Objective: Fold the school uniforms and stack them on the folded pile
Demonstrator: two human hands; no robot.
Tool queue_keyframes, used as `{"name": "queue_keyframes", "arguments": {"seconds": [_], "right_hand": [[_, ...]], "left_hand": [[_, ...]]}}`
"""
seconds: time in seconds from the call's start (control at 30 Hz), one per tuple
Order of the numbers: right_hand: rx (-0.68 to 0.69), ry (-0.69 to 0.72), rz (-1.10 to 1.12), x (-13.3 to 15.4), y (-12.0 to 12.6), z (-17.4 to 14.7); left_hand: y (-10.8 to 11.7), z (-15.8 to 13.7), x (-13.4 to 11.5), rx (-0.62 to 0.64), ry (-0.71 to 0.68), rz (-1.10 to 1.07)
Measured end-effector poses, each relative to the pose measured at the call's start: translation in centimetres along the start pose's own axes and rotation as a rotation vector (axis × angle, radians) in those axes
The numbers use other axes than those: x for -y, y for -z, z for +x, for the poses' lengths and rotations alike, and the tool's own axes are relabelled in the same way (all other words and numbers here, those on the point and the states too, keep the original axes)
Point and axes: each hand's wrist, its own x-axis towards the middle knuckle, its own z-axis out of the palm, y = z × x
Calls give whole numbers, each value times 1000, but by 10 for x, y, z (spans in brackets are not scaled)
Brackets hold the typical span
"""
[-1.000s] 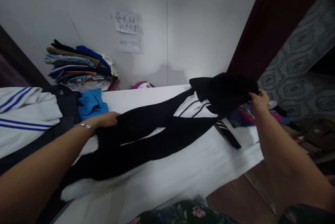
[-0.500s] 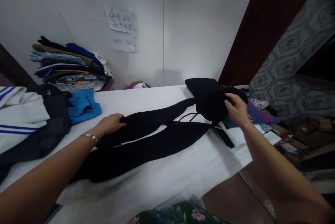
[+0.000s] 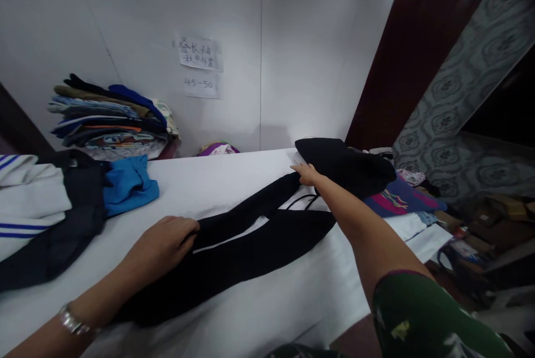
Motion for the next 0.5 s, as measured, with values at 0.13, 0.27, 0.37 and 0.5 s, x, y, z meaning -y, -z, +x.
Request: {"name": "queue_keyframes", "arguments": {"seconds": [0.13,0.27,0.37,0.5], "right_hand": [[42,49,-107,-6,1,-1],[62,144,-149,-23,13,-25],[58,232,-139,-41,17,-53],[49,296,-109,-58,13,-81]], "left_hand": [[-2,-16,-6,-61,1,-61],[-7,-32,-2,-134,75,-155],[-15,-43,5,-105,109,-209],[-24,-49,14,-75,163,-245]]}}
